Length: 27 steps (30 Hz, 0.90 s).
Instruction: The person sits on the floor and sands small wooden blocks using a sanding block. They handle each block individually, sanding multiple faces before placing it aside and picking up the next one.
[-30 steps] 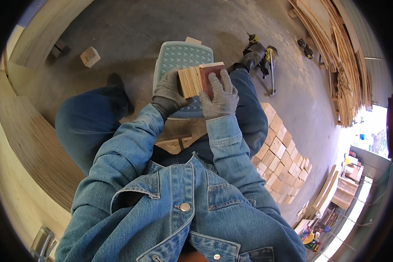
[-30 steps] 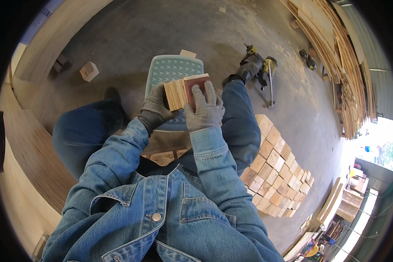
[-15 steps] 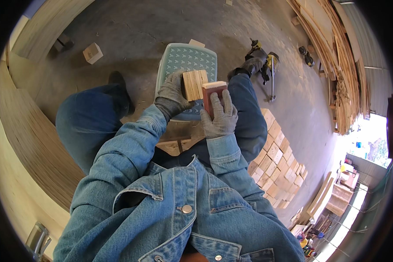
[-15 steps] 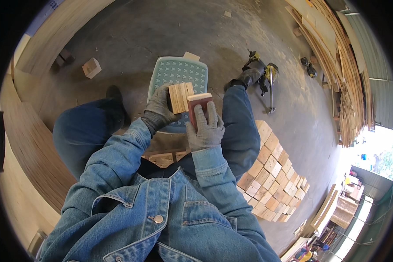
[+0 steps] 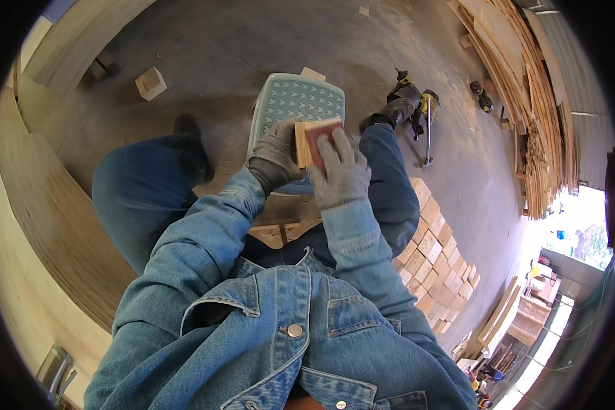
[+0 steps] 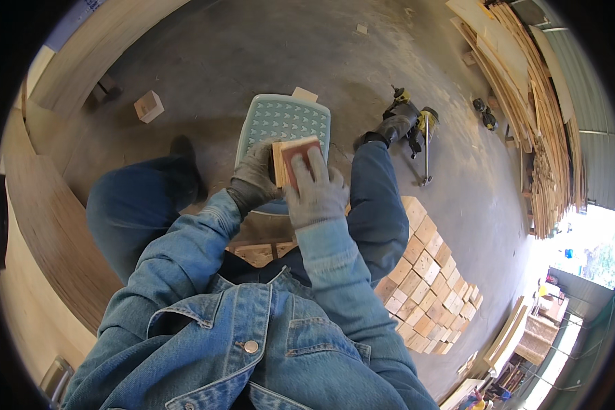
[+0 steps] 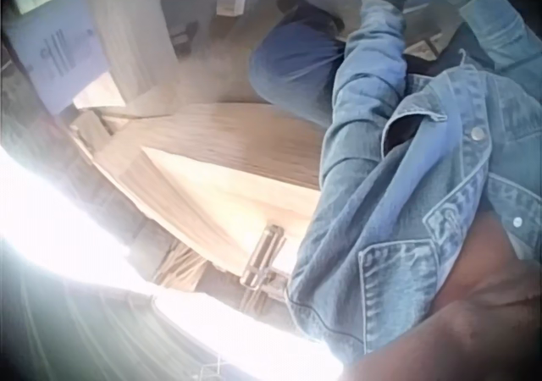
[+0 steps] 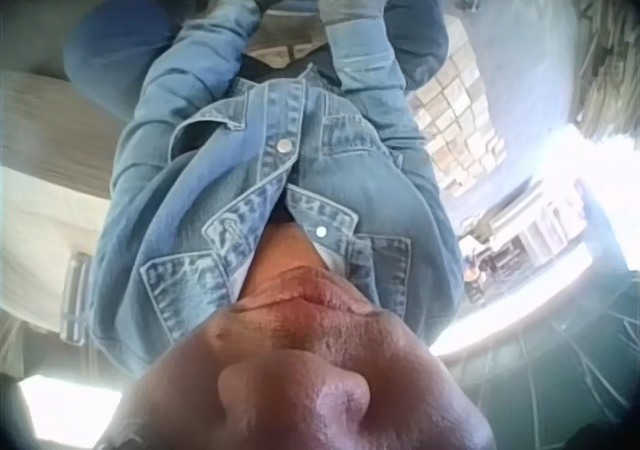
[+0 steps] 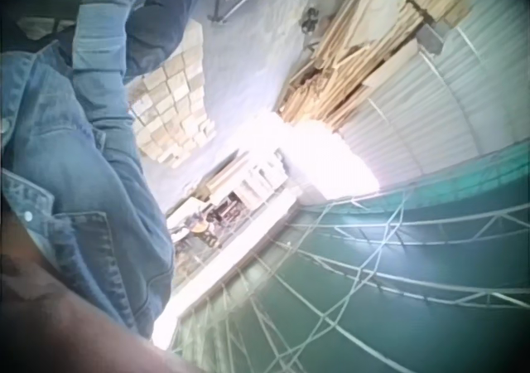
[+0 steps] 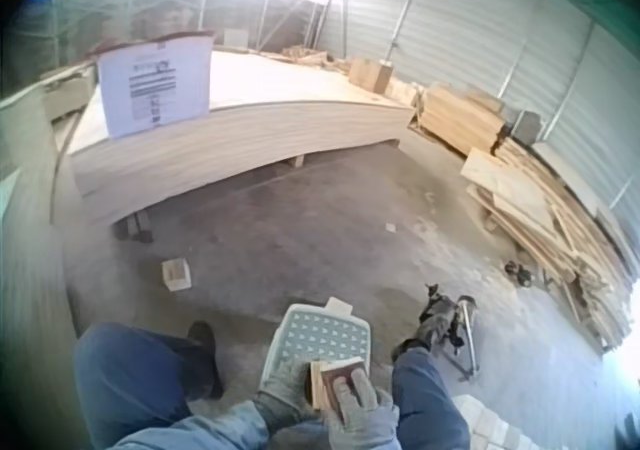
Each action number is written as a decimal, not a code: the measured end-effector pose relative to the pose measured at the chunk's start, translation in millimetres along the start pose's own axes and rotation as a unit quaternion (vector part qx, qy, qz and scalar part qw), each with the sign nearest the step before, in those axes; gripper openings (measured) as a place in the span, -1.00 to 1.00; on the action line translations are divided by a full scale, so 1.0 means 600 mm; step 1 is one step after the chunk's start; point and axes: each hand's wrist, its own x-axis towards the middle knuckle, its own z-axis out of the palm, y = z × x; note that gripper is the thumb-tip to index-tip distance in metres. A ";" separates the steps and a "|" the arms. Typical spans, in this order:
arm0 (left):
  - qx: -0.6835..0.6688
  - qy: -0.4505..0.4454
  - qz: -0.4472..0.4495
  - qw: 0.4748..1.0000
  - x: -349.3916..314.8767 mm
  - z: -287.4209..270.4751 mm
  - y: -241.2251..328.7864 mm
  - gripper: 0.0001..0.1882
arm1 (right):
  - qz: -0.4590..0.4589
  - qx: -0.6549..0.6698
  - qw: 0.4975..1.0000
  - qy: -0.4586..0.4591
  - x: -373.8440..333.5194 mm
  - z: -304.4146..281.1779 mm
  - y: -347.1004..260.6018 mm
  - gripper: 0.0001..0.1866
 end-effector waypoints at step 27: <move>0.079 0.019 0.016 0.997 -0.004 -0.010 0.034 0.06 | -0.029 0.012 0.999 0.006 -0.087 -0.003 0.006 -0.37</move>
